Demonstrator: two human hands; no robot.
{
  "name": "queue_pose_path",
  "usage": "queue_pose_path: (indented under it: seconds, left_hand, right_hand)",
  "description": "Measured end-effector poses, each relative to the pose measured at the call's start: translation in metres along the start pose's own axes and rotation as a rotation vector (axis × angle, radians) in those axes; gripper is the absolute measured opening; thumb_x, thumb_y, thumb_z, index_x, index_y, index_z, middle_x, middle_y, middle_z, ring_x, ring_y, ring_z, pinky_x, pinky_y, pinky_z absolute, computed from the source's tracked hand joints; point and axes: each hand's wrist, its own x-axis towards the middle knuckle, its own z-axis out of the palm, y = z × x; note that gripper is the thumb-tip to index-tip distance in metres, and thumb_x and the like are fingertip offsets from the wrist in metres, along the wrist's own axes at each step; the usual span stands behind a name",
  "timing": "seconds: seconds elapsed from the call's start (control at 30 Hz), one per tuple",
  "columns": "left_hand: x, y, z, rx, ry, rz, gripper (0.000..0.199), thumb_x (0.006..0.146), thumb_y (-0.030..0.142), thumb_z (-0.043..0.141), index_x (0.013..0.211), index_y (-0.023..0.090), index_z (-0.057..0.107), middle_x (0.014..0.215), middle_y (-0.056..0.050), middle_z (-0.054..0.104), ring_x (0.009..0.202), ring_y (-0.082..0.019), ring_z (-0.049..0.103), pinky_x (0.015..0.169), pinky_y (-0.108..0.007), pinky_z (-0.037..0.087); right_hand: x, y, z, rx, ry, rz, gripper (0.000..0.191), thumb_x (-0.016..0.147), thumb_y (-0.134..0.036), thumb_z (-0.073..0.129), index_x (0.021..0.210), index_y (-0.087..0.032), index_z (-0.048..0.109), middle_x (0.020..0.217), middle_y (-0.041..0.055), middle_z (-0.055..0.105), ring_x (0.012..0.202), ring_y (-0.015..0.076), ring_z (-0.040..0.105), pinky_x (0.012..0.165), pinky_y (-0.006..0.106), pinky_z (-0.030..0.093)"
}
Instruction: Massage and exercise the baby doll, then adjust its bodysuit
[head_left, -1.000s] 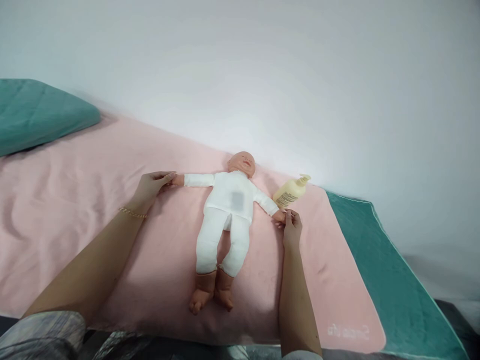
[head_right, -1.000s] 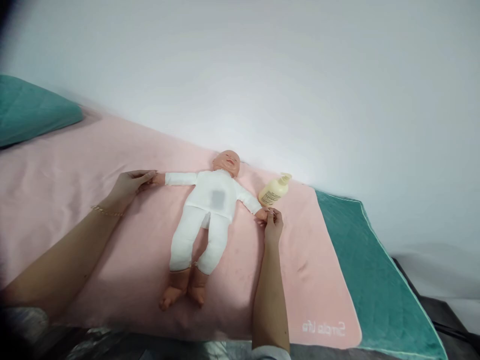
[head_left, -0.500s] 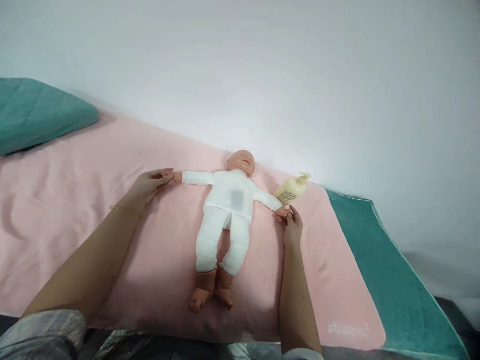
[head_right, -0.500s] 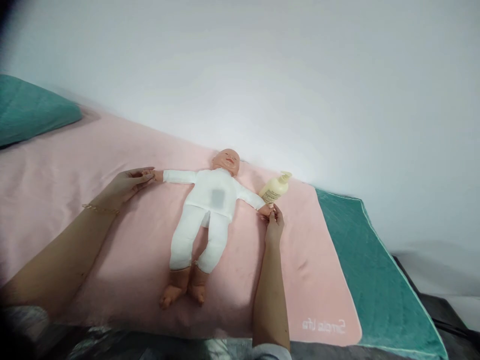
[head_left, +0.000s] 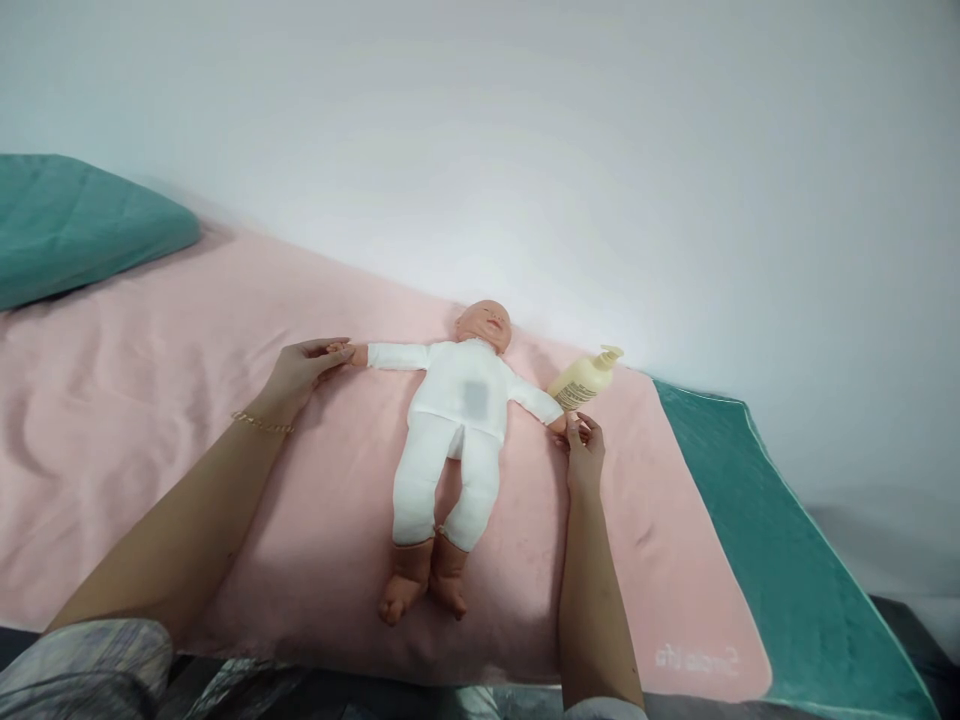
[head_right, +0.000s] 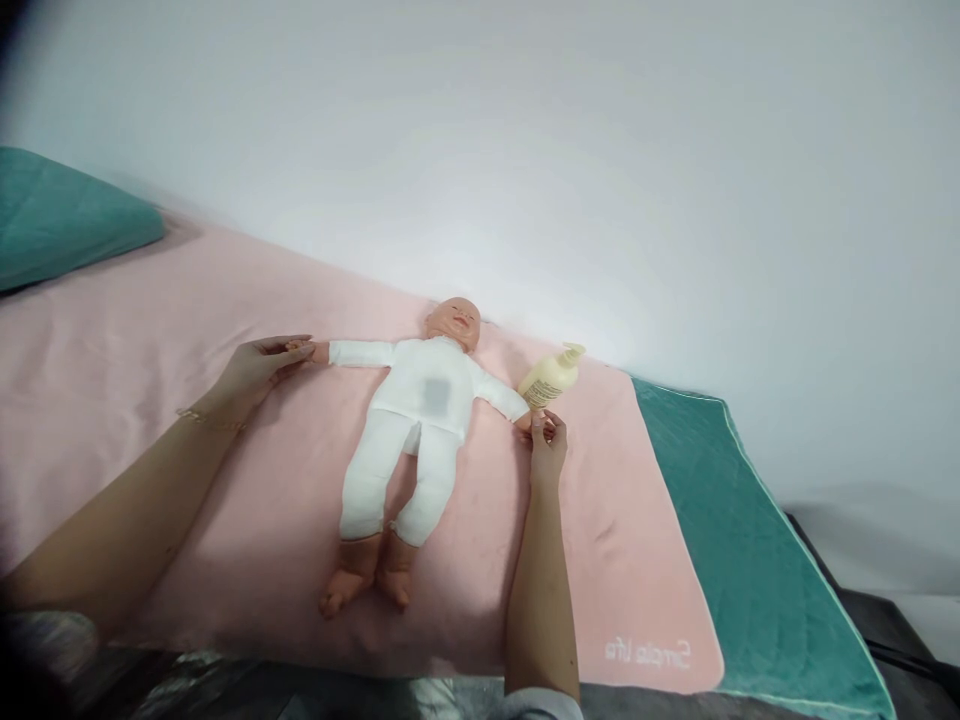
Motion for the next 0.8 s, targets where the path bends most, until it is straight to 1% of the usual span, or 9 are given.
queue_pose_path:
  seconds: [0.13, 0.23, 0.3, 0.43, 0.5, 0.57, 0.7, 0.8]
  left_hand:
    - [0.003, -0.002, 0.000, -0.005, 0.013, 0.008, 0.043, 0.064, 0.037, 0.087, 0.101, 0.016, 0.077, 0.102, -0.011, 0.074, 0.093, -0.022, 0.070, 0.088, -0.032, 0.059]
    - [0.002, -0.001, 0.001, -0.007, 0.011, 0.028, 0.038, 0.066, 0.038, 0.086, 0.096, 0.017, 0.078, 0.101, -0.011, 0.074, 0.095, -0.024, 0.069, 0.086, -0.033, 0.059]
    - [0.002, -0.001, 0.002, -0.022, 0.001, 0.036, 0.036, 0.068, 0.038, 0.085, 0.095, 0.016, 0.078, 0.102, -0.011, 0.074, 0.097, -0.024, 0.069, 0.088, -0.033, 0.059]
    - [0.003, -0.002, 0.000, -0.055, -0.015, 0.014, 0.039, 0.074, 0.037, 0.082, 0.104, 0.013, 0.076, 0.111, -0.011, 0.073, 0.102, -0.022, 0.067, 0.096, -0.032, 0.054]
    - [0.004, -0.003, -0.003, -0.069, -0.031, -0.003, 0.041, 0.076, 0.034, 0.080, 0.110, 0.011, 0.074, 0.114, -0.011, 0.072, 0.105, -0.021, 0.065, 0.099, -0.032, 0.052]
    - [0.007, -0.004, -0.005, -0.091, -0.048, -0.022, 0.041, 0.078, 0.030, 0.079, 0.113, 0.010, 0.072, 0.114, -0.011, 0.072, 0.105, -0.021, 0.065, 0.101, -0.033, 0.051]
    - [0.011, -0.007, -0.009, -0.147, -0.078, -0.042, 0.037, 0.079, 0.021, 0.077, 0.113, 0.008, 0.071, 0.113, -0.010, 0.072, 0.104, -0.018, 0.065, 0.103, -0.029, 0.051]
    - [0.010, -0.006, -0.010, -0.167, -0.085, -0.044, 0.041, 0.076, 0.018, 0.080, 0.114, 0.009, 0.070, 0.116, -0.010, 0.071, 0.108, -0.018, 0.064, 0.104, -0.027, 0.050]
  right_hand:
    - [-0.004, -0.005, 0.003, -0.021, 0.008, -0.006, 0.055, 0.070, -0.060, 0.076, 0.106, -0.021, 0.063, 0.085, -0.0003, 0.065, 0.058, 0.0120, 0.062, 0.058, 0.029, 0.055]
    - [-0.004, -0.006, 0.003, -0.015, -0.004, -0.025, 0.051, 0.074, -0.062, 0.070, 0.102, -0.021, 0.061, 0.078, -0.0006, 0.067, 0.051, 0.0117, 0.061, 0.052, 0.027, 0.051]
    - [-0.004, -0.005, 0.003, -0.027, -0.007, -0.037, 0.050, 0.077, -0.063, 0.065, 0.103, -0.020, 0.061, 0.074, -0.0003, 0.068, 0.049, 0.0122, 0.061, 0.049, 0.026, 0.048]
    - [-0.002, -0.002, 0.002, -0.047, 0.005, -0.033, 0.047, 0.084, -0.058, 0.058, 0.109, -0.018, 0.062, 0.065, -0.0012, 0.066, 0.047, 0.0131, 0.061, 0.050, 0.026, 0.048]
    - [-0.001, 0.000, 0.001, -0.036, 0.012, -0.021, 0.045, 0.085, -0.053, 0.058, 0.112, -0.018, 0.062, 0.064, -0.0013, 0.066, 0.048, 0.0132, 0.061, 0.052, 0.027, 0.050]
    - [0.001, 0.002, 0.000, -0.010, 0.017, -0.010, 0.044, 0.085, -0.050, 0.059, 0.115, -0.018, 0.063, 0.069, -0.0007, 0.067, 0.050, 0.0128, 0.062, 0.055, 0.028, 0.052]
    - [0.005, 0.006, -0.001, 0.066, 0.015, 0.034, 0.047, 0.081, -0.046, 0.064, 0.119, -0.019, 0.064, 0.091, 0.0032, 0.070, 0.057, 0.0108, 0.064, 0.061, 0.028, 0.055]
    - [0.008, 0.009, -0.002, 0.116, 0.003, 0.069, 0.050, 0.078, -0.045, 0.068, 0.121, -0.021, 0.064, 0.107, 0.0058, 0.069, 0.066, 0.0115, 0.066, 0.066, 0.029, 0.057]
